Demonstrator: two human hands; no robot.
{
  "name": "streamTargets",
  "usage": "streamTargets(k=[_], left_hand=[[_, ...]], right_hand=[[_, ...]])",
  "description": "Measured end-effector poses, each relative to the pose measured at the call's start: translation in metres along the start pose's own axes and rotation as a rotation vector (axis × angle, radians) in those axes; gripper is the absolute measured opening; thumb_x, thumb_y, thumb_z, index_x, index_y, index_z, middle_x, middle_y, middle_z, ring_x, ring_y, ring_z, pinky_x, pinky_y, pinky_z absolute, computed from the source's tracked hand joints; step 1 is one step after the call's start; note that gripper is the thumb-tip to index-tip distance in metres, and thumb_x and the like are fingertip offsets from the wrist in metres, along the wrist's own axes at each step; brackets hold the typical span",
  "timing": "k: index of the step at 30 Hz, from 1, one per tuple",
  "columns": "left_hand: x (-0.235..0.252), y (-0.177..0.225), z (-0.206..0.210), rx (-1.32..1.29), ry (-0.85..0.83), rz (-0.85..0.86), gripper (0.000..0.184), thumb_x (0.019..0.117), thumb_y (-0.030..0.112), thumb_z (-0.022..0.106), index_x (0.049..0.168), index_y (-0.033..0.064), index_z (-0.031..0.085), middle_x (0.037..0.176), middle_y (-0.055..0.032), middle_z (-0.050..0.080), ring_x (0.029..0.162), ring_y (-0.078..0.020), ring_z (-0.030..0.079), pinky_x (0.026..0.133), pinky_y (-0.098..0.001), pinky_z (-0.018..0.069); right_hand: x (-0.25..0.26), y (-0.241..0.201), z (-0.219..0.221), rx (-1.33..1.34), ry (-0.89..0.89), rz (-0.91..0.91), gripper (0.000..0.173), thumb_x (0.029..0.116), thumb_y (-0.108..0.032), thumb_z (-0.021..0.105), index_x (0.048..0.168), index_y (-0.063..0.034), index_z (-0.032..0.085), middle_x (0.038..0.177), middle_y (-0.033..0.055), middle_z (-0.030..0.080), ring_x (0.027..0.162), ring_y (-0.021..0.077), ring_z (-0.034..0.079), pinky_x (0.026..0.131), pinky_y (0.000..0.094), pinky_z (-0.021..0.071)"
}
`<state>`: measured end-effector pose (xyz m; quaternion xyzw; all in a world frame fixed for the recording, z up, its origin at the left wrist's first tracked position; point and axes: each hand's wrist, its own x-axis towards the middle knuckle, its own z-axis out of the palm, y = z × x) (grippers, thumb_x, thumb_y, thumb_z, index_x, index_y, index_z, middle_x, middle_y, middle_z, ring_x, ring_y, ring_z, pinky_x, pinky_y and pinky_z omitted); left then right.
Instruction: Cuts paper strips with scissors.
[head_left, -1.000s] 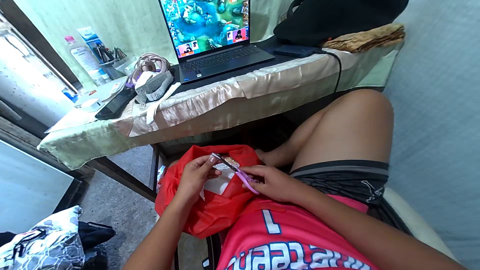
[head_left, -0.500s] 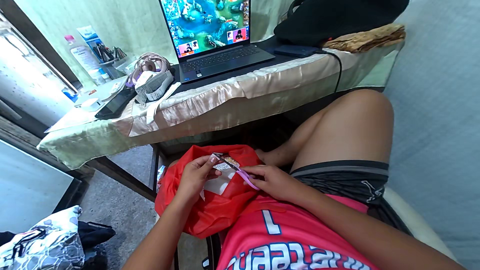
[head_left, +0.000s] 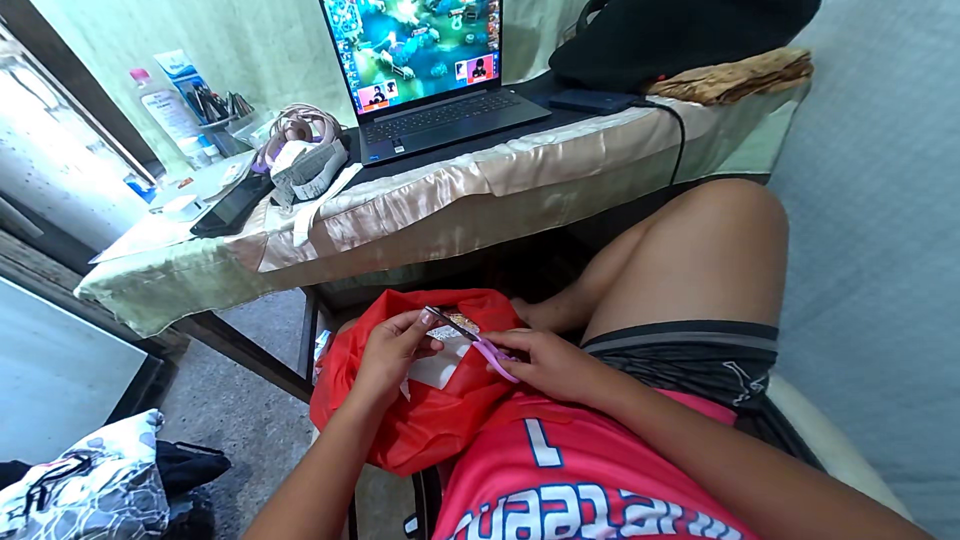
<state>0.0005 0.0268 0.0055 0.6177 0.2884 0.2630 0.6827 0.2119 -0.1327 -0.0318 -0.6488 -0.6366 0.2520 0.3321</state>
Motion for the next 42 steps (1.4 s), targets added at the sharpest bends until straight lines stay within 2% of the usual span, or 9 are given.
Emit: streamTargets(k=[9, 16, 23, 27, 30, 36, 42], left_hand=[[0.0008, -0.0017, -0.0008, 0.005, -0.01, 0.006, 0.026, 0.106, 0.018, 0.057, 0.117, -0.0022, 0.07, 0.106, -0.0132, 0.075, 0.077, -0.0184, 0.073, 0.075, -0.0324, 0.0625], [0.0007, -0.0011, 0.0003, 0.003, -0.01, 0.01, 0.025, 0.1062, 0.017, 0.057, 0.115, -0.0018, 0.07, 0.1, -0.0123, 0.075, 0.076, -0.018, 0.072, 0.075, -0.0328, 0.0628], [0.0007, -0.0014, -0.0001, 0.006, -0.01, 0.002, 0.025, 0.1061, 0.018, 0.057, 0.115, -0.0015, 0.07, 0.103, -0.0124, 0.075, 0.077, -0.0184, 0.072, 0.075, -0.0327, 0.0626], [0.0011, -0.0021, -0.0004, 0.008, -0.008, 0.003, 0.026, 0.1062, 0.018, 0.057, 0.116, -0.0015, 0.07, 0.106, -0.0131, 0.075, 0.078, -0.0182, 0.072, 0.075, -0.0325, 0.0625], [0.0011, -0.0023, -0.0004, 0.012, -0.013, 0.01, 0.026, 0.1063, 0.018, 0.057, 0.116, -0.0018, 0.07, 0.106, -0.0131, 0.075, 0.077, -0.0184, 0.073, 0.075, -0.0323, 0.0625], [0.0003, -0.0014, 0.0002, 0.01, -0.014, 0.01, 0.025, 0.1066, 0.017, 0.056, 0.114, -0.0021, 0.07, 0.101, -0.0123, 0.074, 0.076, -0.0183, 0.072, 0.076, -0.0331, 0.0628], [0.0006, -0.002, 0.0006, 0.004, -0.01, 0.006, 0.024, 0.1061, 0.017, 0.057, 0.114, -0.0024, 0.07, 0.102, -0.013, 0.074, 0.076, -0.0181, 0.072, 0.075, -0.0326, 0.0626]], right_hand=[[0.0007, -0.0029, -0.0009, 0.023, 0.009, 0.011, 0.04, 0.1032, -0.031, 0.061, 0.141, -0.0199, 0.063, 0.121, 0.0003, 0.071, 0.104, 0.0053, 0.067, 0.097, 0.0271, 0.0541], [0.0009, -0.0023, -0.0017, -0.022, -0.013, -0.011, 0.047, 0.1009, -0.04, 0.062, 0.145, -0.0224, 0.06, 0.127, 0.0027, 0.067, 0.109, 0.0085, 0.065, 0.097, 0.0303, 0.0534], [0.0011, -0.0013, -0.0012, -0.03, -0.007, -0.002, 0.046, 0.1025, -0.04, 0.06, 0.145, -0.0227, 0.059, 0.129, 0.0014, 0.067, 0.113, 0.0077, 0.064, 0.101, 0.0297, 0.0516], [0.0014, -0.0009, -0.0011, -0.016, -0.002, 0.005, 0.043, 0.1038, -0.035, 0.059, 0.144, -0.0211, 0.061, 0.127, 0.001, 0.068, 0.111, 0.0066, 0.065, 0.101, 0.028, 0.0524], [0.0013, -0.0006, -0.0011, 0.002, 0.015, 0.0, 0.04, 0.1034, -0.032, 0.061, 0.141, -0.0201, 0.063, 0.121, -0.0003, 0.071, 0.105, 0.005, 0.067, 0.098, 0.0265, 0.0538], [0.0005, -0.0014, -0.0004, -0.023, -0.018, -0.01, 0.048, 0.1011, -0.041, 0.062, 0.146, -0.0229, 0.059, 0.128, 0.0023, 0.067, 0.111, 0.0082, 0.064, 0.098, 0.0295, 0.0533], [0.0004, 0.0004, 0.0003, -0.024, -0.005, 0.0, 0.047, 0.1019, -0.04, 0.061, 0.146, -0.0228, 0.059, 0.129, 0.0023, 0.067, 0.112, 0.0082, 0.065, 0.1, 0.0299, 0.0528]])
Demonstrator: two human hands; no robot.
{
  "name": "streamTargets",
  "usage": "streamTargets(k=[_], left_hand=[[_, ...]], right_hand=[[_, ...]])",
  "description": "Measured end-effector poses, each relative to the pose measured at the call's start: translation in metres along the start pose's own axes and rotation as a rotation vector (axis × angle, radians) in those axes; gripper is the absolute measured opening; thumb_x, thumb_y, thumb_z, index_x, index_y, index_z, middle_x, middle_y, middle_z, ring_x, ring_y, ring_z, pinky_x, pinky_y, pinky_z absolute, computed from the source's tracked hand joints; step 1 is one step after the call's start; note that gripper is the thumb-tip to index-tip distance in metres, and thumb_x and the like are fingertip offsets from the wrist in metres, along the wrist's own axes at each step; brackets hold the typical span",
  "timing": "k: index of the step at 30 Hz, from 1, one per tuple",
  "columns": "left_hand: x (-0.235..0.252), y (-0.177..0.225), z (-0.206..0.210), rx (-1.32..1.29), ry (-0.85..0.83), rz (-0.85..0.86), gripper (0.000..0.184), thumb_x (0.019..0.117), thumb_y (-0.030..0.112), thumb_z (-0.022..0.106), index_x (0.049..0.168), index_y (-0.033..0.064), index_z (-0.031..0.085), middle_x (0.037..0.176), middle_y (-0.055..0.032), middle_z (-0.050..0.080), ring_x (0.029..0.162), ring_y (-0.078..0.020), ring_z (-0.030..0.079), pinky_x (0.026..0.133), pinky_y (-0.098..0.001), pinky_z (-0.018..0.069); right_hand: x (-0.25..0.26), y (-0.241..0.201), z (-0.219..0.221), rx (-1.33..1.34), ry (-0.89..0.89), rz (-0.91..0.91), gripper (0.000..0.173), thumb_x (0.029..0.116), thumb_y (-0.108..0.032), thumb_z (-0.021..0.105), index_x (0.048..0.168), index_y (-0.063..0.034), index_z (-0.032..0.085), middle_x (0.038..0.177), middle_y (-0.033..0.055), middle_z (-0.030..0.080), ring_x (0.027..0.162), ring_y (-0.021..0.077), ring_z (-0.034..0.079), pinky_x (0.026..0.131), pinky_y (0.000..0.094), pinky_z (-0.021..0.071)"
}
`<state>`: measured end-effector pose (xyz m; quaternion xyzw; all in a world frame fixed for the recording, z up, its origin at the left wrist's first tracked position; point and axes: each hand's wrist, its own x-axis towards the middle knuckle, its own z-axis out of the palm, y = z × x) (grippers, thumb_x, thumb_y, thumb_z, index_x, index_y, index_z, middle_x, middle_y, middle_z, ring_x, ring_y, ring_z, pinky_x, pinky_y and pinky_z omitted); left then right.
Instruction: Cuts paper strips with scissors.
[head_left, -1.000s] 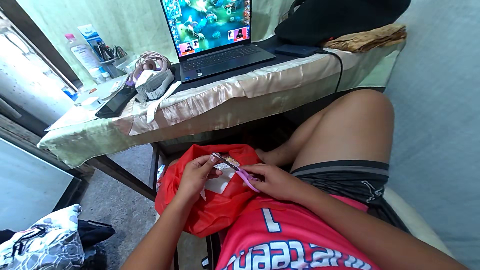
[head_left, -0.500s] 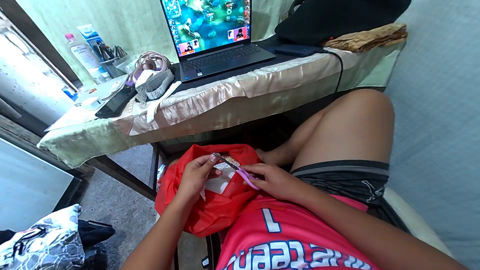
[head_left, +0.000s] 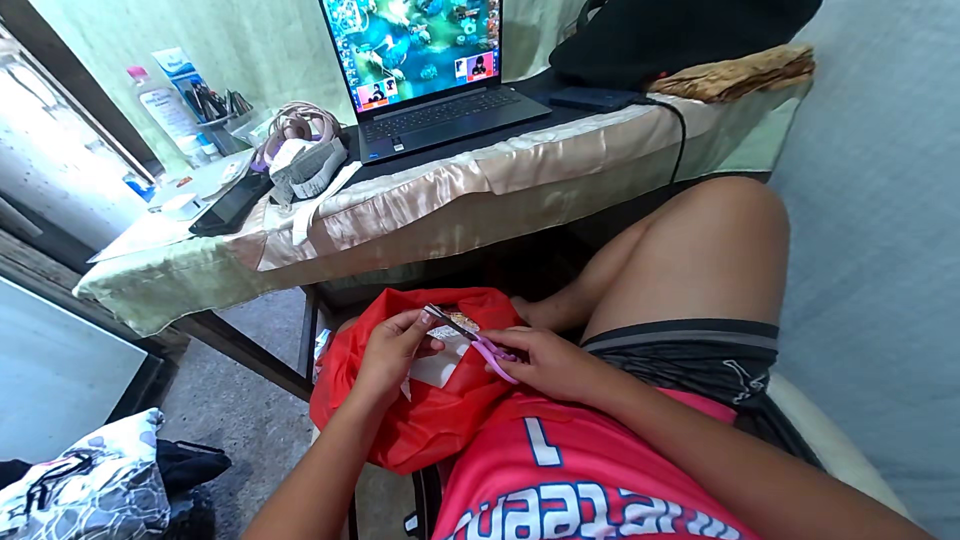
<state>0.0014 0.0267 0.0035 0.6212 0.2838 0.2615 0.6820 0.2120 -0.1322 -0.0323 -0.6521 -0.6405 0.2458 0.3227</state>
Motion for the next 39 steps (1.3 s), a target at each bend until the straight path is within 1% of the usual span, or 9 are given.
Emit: streamTargets(k=[6, 10, 14, 18, 22, 24, 28, 36, 39], left_hand=[[-0.001, 0.001, 0.0006, 0.003, 0.002, -0.008, 0.025, 0.1061, 0.017, 0.057, 0.115, -0.0022, 0.07, 0.104, -0.0132, 0.074, 0.077, -0.0184, 0.072, 0.075, -0.0324, 0.0625], [-0.0005, 0.0014, 0.0011, 0.006, 0.009, -0.012, 0.024, 0.1058, 0.017, 0.057, 0.116, -0.0019, 0.07, 0.106, -0.0131, 0.075, 0.077, -0.0181, 0.073, 0.074, -0.0321, 0.0627], [-0.0005, 0.0006, 0.0009, -0.002, 0.0, -0.005, 0.025, 0.1059, 0.017, 0.057, 0.116, -0.0022, 0.07, 0.104, -0.0134, 0.074, 0.077, -0.0184, 0.072, 0.074, -0.0324, 0.0627], [-0.0007, 0.0009, 0.0007, 0.008, -0.002, -0.006, 0.025, 0.1057, 0.017, 0.058, 0.116, -0.0022, 0.07, 0.106, -0.0133, 0.075, 0.077, -0.0181, 0.073, 0.075, -0.0321, 0.0627], [0.0, 0.0, 0.0002, 0.003, -0.006, -0.007, 0.025, 0.1059, 0.017, 0.057, 0.116, -0.0021, 0.07, 0.105, -0.0131, 0.075, 0.077, -0.0184, 0.072, 0.075, -0.032, 0.0626], [0.0001, 0.0, -0.0001, 0.003, -0.005, -0.005, 0.025, 0.1058, 0.017, 0.057, 0.117, -0.0023, 0.069, 0.106, -0.0133, 0.075, 0.077, -0.0184, 0.073, 0.075, -0.032, 0.0627], [0.0001, 0.0002, -0.0004, 0.019, -0.013, -0.001, 0.025, 0.1063, 0.017, 0.056, 0.115, -0.0024, 0.07, 0.105, -0.0131, 0.075, 0.077, -0.0184, 0.073, 0.075, -0.0323, 0.0627], [0.0002, 0.0, -0.0016, 0.022, -0.023, -0.009, 0.025, 0.1061, 0.016, 0.057, 0.118, -0.0018, 0.069, 0.108, -0.013, 0.075, 0.078, -0.0184, 0.073, 0.075, -0.0323, 0.0627], [0.0007, 0.0, -0.003, 0.018, -0.046, -0.013, 0.026, 0.1069, 0.015, 0.055, 0.121, -0.0023, 0.068, 0.107, -0.0143, 0.074, 0.078, -0.0192, 0.072, 0.076, -0.0332, 0.0628]], right_hand=[[0.0001, -0.0003, -0.0005, -0.016, 0.007, 0.004, 0.044, 0.1032, -0.037, 0.059, 0.145, -0.0226, 0.06, 0.129, 0.0012, 0.068, 0.113, 0.0076, 0.064, 0.102, 0.0298, 0.0514], [0.0001, -0.0013, -0.0012, -0.014, 0.018, 0.002, 0.04, 0.104, -0.034, 0.059, 0.142, -0.0213, 0.062, 0.125, 0.001, 0.069, 0.109, 0.0068, 0.066, 0.1, 0.0286, 0.0531], [0.0004, 0.0014, -0.0004, 0.0, 0.005, -0.013, 0.043, 0.1029, -0.036, 0.06, 0.144, -0.0216, 0.061, 0.126, 0.0013, 0.069, 0.11, 0.0072, 0.065, 0.1, 0.0291, 0.0527], [-0.0003, -0.0003, -0.002, 0.009, 0.014, -0.013, 0.039, 0.1037, -0.032, 0.06, 0.141, -0.0209, 0.063, 0.119, -0.0013, 0.071, 0.104, 0.0042, 0.067, 0.096, 0.0262, 0.0541], [-0.0003, 0.0012, -0.0016, 0.024, 0.005, -0.022, 0.041, 0.1029, -0.033, 0.061, 0.141, -0.0199, 0.063, 0.121, 0.0005, 0.071, 0.105, 0.0053, 0.067, 0.097, 0.0268, 0.0542], [-0.0003, -0.0001, -0.0025, 0.021, 0.009, -0.017, 0.039, 0.1033, -0.032, 0.06, 0.14, -0.0204, 0.064, 0.12, -0.0005, 0.071, 0.103, 0.0046, 0.067, 0.096, 0.0266, 0.0546], [-0.0006, -0.0002, -0.0035, 0.037, 0.005, -0.013, 0.039, 0.1029, -0.031, 0.061, 0.14, -0.019, 0.064, 0.121, 0.0001, 0.071, 0.105, 0.0046, 0.067, 0.097, 0.026, 0.0545], [0.0002, 0.0005, -0.0045, 0.011, 0.008, 0.008, 0.038, 0.1037, -0.032, 0.06, 0.139, -0.0203, 0.064, 0.118, -0.0006, 0.071, 0.101, 0.0048, 0.067, 0.095, 0.0269, 0.0545], [0.0009, 0.0014, -0.0041, 0.006, -0.014, 0.0, 0.044, 0.1024, -0.037, 0.061, 0.143, -0.0205, 0.061, 0.124, 0.002, 0.069, 0.107, 0.0072, 0.066, 0.098, 0.0285, 0.053]])
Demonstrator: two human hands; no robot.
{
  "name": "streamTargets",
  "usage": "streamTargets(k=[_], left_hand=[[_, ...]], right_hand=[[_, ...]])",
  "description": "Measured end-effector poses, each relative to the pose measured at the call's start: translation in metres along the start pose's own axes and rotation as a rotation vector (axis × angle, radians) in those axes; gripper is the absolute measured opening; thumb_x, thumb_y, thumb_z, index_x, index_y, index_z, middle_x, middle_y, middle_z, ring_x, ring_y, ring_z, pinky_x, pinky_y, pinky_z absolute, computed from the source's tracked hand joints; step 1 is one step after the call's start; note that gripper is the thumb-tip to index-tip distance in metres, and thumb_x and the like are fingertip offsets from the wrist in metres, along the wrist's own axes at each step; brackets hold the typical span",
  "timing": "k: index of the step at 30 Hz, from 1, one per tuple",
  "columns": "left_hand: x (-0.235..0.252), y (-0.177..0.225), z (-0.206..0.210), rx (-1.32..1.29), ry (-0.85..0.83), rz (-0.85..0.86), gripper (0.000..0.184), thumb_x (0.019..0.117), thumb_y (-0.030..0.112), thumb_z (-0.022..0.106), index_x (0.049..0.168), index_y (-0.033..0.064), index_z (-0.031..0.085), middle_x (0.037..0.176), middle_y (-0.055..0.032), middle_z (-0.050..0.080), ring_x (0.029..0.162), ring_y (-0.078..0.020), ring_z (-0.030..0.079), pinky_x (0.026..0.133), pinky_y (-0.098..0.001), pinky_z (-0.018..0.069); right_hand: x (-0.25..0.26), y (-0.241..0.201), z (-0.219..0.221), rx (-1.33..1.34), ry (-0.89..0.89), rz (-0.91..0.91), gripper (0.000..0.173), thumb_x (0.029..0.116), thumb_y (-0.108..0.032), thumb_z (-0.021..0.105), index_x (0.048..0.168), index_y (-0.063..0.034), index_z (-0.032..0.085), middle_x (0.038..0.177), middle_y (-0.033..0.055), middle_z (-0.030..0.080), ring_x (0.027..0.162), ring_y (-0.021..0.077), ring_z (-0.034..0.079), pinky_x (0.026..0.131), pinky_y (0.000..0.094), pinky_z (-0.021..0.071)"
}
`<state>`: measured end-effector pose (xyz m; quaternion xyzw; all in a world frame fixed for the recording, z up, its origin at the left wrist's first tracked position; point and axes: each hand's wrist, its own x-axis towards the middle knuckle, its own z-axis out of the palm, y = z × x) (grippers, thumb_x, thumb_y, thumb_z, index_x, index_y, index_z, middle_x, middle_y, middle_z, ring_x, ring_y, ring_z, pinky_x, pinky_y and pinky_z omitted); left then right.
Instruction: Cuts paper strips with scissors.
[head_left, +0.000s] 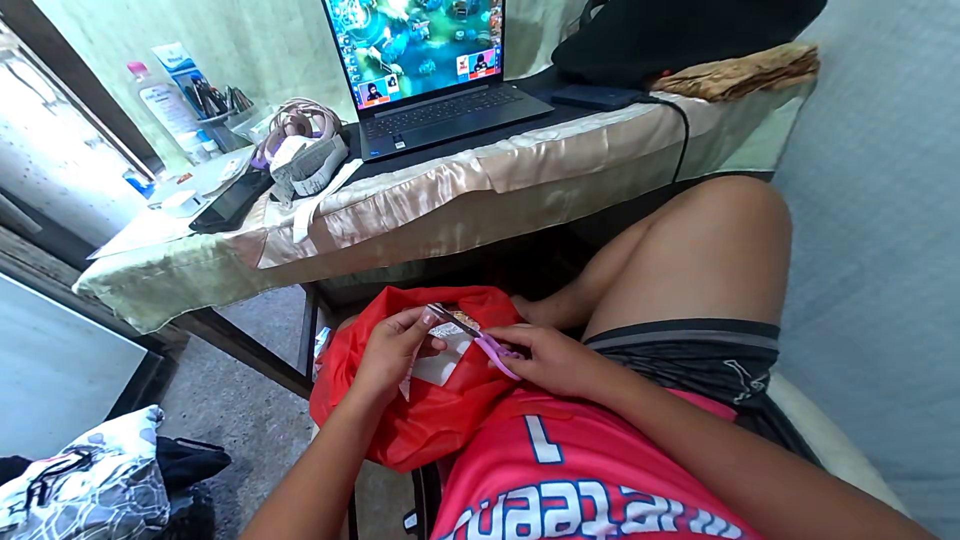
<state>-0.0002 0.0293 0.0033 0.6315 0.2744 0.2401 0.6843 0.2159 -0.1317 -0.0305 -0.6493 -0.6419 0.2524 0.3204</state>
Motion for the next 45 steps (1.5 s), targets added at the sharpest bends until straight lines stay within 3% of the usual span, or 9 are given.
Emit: streamTargets(k=[11, 21, 29, 33, 37, 45], left_hand=[[-0.0007, 0.0026, -0.0021, -0.004, -0.018, -0.027, 0.026, 0.1072, 0.014, 0.054, 0.121, -0.0025, 0.067, 0.106, -0.0146, 0.074, 0.08, -0.0207, 0.074, 0.077, -0.0345, 0.0636], [-0.0013, 0.0032, -0.0021, -0.002, -0.031, -0.026, 0.028, 0.1085, 0.016, 0.051, 0.123, -0.0016, 0.067, 0.111, -0.0139, 0.074, 0.082, -0.0202, 0.074, 0.077, -0.0337, 0.0629], [-0.0011, 0.0033, -0.0018, -0.011, -0.017, -0.032, 0.027, 0.1083, 0.016, 0.052, 0.121, -0.0023, 0.067, 0.106, -0.0145, 0.074, 0.081, -0.0213, 0.074, 0.078, -0.035, 0.0635], [-0.0014, 0.0036, -0.0013, -0.003, -0.016, -0.029, 0.027, 0.108, 0.016, 0.052, 0.122, -0.0021, 0.067, 0.109, -0.0146, 0.074, 0.081, -0.0209, 0.074, 0.078, -0.0344, 0.0635], [-0.0015, 0.0027, -0.0019, 0.001, -0.03, -0.029, 0.028, 0.1082, 0.017, 0.052, 0.123, -0.0017, 0.067, 0.111, -0.0138, 0.074, 0.082, -0.0206, 0.074, 0.078, -0.0342, 0.0631], [-0.0008, 0.0019, -0.0019, 0.003, -0.02, -0.018, 0.027, 0.1083, 0.015, 0.051, 0.12, -0.0024, 0.068, 0.105, -0.0145, 0.074, 0.081, -0.0211, 0.074, 0.078, -0.0349, 0.0635]], right_hand=[[-0.0007, -0.0004, -0.0043, -0.02, -0.016, -0.002, 0.046, 0.1012, -0.041, 0.062, 0.144, -0.0237, 0.06, 0.127, 0.0019, 0.067, 0.11, 0.0075, 0.064, 0.099, 0.0298, 0.0526], [0.0003, 0.003, -0.0017, -0.011, 0.032, 0.001, 0.039, 0.1036, -0.032, 0.06, 0.141, -0.0227, 0.063, 0.122, -0.0006, 0.071, 0.106, 0.0058, 0.066, 0.098, 0.0286, 0.0533], [-0.001, 0.0017, -0.0018, -0.037, 0.016, -0.018, 0.047, 0.1009, -0.04, 0.062, 0.145, -0.0236, 0.06, 0.127, 0.0022, 0.068, 0.112, 0.0085, 0.064, 0.099, 0.0303, 0.0524], [-0.0008, 0.0026, -0.0025, -0.059, 0.017, 0.003, 0.044, 0.1029, -0.036, 0.059, 0.145, -0.0241, 0.06, 0.13, 0.0016, 0.067, 0.116, 0.0092, 0.063, 0.104, 0.0325, 0.0506], [0.0001, 0.0041, -0.0031, -0.048, 0.033, 0.004, 0.039, 0.1038, -0.032, 0.059, 0.142, -0.0232, 0.063, 0.127, 0.0005, 0.069, 0.111, 0.0082, 0.065, 0.101, 0.0316, 0.0521], [-0.0009, 0.0034, -0.0002, -0.048, 0.025, -0.02, 0.047, 0.1006, -0.04, 0.063, 0.145, -0.0233, 0.06, 0.127, 0.0027, 0.068, 0.112, 0.0089, 0.064, 0.099, 0.0305, 0.0525]])
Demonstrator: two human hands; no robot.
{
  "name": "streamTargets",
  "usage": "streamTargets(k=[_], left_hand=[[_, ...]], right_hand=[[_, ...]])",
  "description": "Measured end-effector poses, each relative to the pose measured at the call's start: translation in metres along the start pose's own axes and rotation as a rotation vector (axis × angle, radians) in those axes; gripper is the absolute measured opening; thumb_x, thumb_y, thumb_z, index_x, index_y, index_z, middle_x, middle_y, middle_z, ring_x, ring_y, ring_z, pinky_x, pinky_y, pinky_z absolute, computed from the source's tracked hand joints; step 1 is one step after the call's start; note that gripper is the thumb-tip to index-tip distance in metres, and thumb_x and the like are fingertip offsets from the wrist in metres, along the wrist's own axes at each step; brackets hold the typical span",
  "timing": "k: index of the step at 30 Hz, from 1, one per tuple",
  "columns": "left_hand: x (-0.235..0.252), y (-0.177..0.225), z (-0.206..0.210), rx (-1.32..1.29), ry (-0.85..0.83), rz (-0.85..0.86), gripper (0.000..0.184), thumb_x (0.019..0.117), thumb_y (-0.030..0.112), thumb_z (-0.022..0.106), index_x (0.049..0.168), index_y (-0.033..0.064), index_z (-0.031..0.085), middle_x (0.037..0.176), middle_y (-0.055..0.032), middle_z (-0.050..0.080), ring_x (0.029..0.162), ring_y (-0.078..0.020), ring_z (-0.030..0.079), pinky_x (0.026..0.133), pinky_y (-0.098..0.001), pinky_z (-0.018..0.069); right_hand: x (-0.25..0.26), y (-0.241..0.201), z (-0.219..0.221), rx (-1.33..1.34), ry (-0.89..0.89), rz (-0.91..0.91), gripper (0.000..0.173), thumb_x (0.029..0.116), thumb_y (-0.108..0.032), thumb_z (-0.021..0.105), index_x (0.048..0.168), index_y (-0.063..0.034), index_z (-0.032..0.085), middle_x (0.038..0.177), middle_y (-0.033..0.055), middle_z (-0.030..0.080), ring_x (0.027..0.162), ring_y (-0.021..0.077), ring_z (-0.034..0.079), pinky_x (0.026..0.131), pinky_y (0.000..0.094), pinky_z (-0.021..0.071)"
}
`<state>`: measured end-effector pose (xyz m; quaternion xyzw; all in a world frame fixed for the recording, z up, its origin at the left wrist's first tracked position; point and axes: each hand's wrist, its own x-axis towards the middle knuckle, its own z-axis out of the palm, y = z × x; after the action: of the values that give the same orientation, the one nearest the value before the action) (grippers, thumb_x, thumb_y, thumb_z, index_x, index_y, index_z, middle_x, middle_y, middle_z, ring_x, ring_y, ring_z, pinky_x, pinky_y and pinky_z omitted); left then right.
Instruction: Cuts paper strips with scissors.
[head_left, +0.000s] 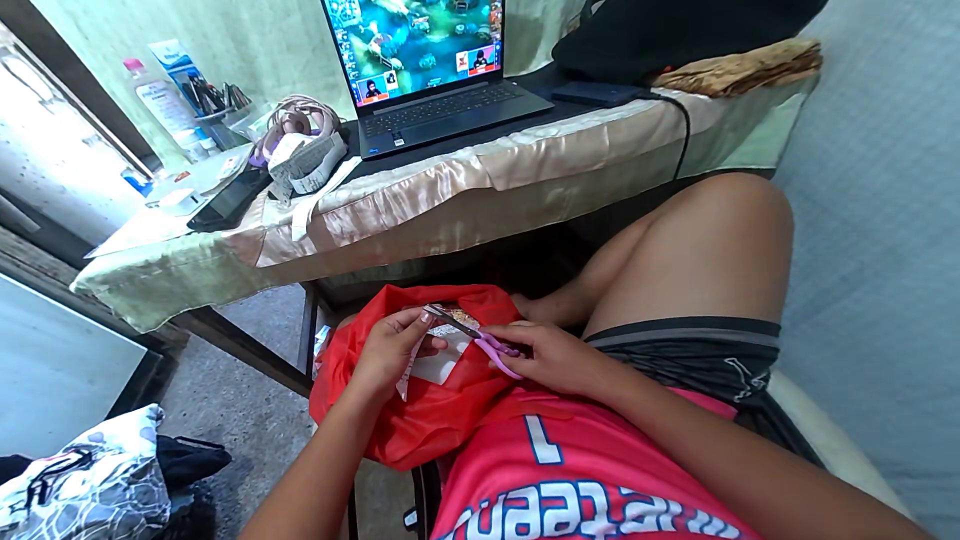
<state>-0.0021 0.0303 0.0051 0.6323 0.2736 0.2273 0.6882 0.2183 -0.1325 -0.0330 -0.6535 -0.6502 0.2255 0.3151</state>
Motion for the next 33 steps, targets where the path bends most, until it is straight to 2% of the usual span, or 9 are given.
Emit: streamTargets(k=[3, 6, 13, 16, 19, 24, 28, 33], left_hand=[[-0.0003, 0.0009, 0.0006, 0.011, -0.003, -0.002, 0.028, 0.1082, 0.016, 0.052, 0.122, -0.0022, 0.067, 0.108, -0.0138, 0.074, 0.081, -0.02, 0.074, 0.077, -0.0332, 0.0629], [0.0002, -0.0003, 0.0002, 0.009, -0.012, 0.001, 0.028, 0.1081, 0.017, 0.052, 0.122, -0.0024, 0.067, 0.11, -0.0139, 0.075, 0.081, -0.0196, 0.074, 0.076, -0.0328, 0.0627], [-0.0004, 0.0003, 0.0007, 0.012, 0.004, -0.002, 0.027, 0.1079, 0.015, 0.052, 0.12, -0.0025, 0.068, 0.104, -0.0139, 0.075, 0.08, -0.0207, 0.074, 0.077, -0.0347, 0.0635], [-0.0002, 0.0002, 0.0005, 0.012, -0.002, -0.002, 0.028, 0.1078, 0.016, 0.053, 0.121, -0.0027, 0.068, 0.107, -0.0143, 0.075, 0.081, -0.0204, 0.074, 0.077, -0.0338, 0.0632], [-0.0001, -0.0002, 0.0007, 0.01, -0.004, -0.005, 0.028, 0.1078, 0.016, 0.053, 0.122, -0.002, 0.068, 0.109, -0.0139, 0.075, 0.081, -0.0199, 0.074, 0.077, -0.0331, 0.0629], [0.0003, -0.0003, 0.0008, 0.006, 0.014, -0.009, 0.026, 0.1076, 0.015, 0.053, 0.12, -0.0027, 0.068, 0.104, -0.0144, 0.074, 0.08, -0.0212, 0.074, 0.078, -0.0352, 0.0638], [0.0007, -0.001, 0.0001, 0.01, 0.003, -0.007, 0.027, 0.1076, 0.016, 0.053, 0.122, -0.002, 0.068, 0.108, -0.0137, 0.075, 0.081, -0.02, 0.074, 0.078, -0.0337, 0.0631], [0.0005, -0.0005, 0.0005, 0.002, 0.016, -0.008, 0.028, 0.1084, 0.016, 0.051, 0.122, -0.0022, 0.067, 0.107, -0.0142, 0.074, 0.081, -0.0212, 0.074, 0.077, -0.0345, 0.0635]], right_hand=[[0.0003, 0.0012, 0.0007, -0.023, 0.025, 0.009, 0.042, 0.1024, -0.035, 0.06, 0.143, -0.023, 0.062, 0.126, 0.0021, 0.069, 0.112, 0.0097, 0.065, 0.101, 0.0329, 0.0522], [0.0008, 0.0011, 0.0012, -0.022, 0.042, 0.024, 0.039, 0.1035, -0.032, 0.059, 0.141, -0.0229, 0.064, 0.123, 0.0005, 0.071, 0.108, 0.0079, 0.066, 0.099, 0.0308, 0.0532], [0.0005, 0.0006, 0.0017, -0.038, 0.014, 0.002, 0.046, 0.1006, -0.038, 0.061, 0.145, -0.0234, 0.06, 0.123, 0.0037, 0.069, 0.108, 0.0106, 0.065, 0.096, 0.032, 0.0536], [0.0007, -0.0002, 0.0008, -0.065, 0.027, 0.016, 0.042, 0.1029, -0.034, 0.059, 0.143, -0.0237, 0.062, 0.126, 0.0029, 0.069, 0.113, 0.0116, 0.065, 0.102, 0.0346, 0.0521], [0.0016, -0.0001, -0.0006, -0.073, 0.027, 0.032, 0.039, 0.1038, -0.032, 0.058, 0.142, -0.0236, 0.063, 0.125, 0.0024, 0.07, 0.111, 0.0117, 0.066, 0.102, 0.035, 0.0523], [0.0014, -0.0012, 0.0001, -0.081, 0.015, 0.012, 0.046, 0.1008, -0.037, 0.06, 0.145, -0.0244, 0.059, 0.126, 0.0046, 0.068, 0.112, 0.0129, 0.065, 0.098, 0.0345, 0.0536], [0.0023, -0.0003, 0.0013, -0.095, 0.047, 0.022, 0.04, 0.1032, -0.033, 0.058, 0.142, -0.0236, 0.063, 0.125, 0.0032, 0.07, 0.112, 0.0133, 0.066, 0.102, 0.0363, 0.0524], [0.0024, -0.0012, 0.0015, -0.099, 0.055, 0.005, 0.043, 0.102, -0.036, 0.059, 0.144, -0.0233, 0.061, 0.124, 0.0043, 0.07, 0.11, 0.0145, 0.066, 0.099, 0.0375, 0.0534]])
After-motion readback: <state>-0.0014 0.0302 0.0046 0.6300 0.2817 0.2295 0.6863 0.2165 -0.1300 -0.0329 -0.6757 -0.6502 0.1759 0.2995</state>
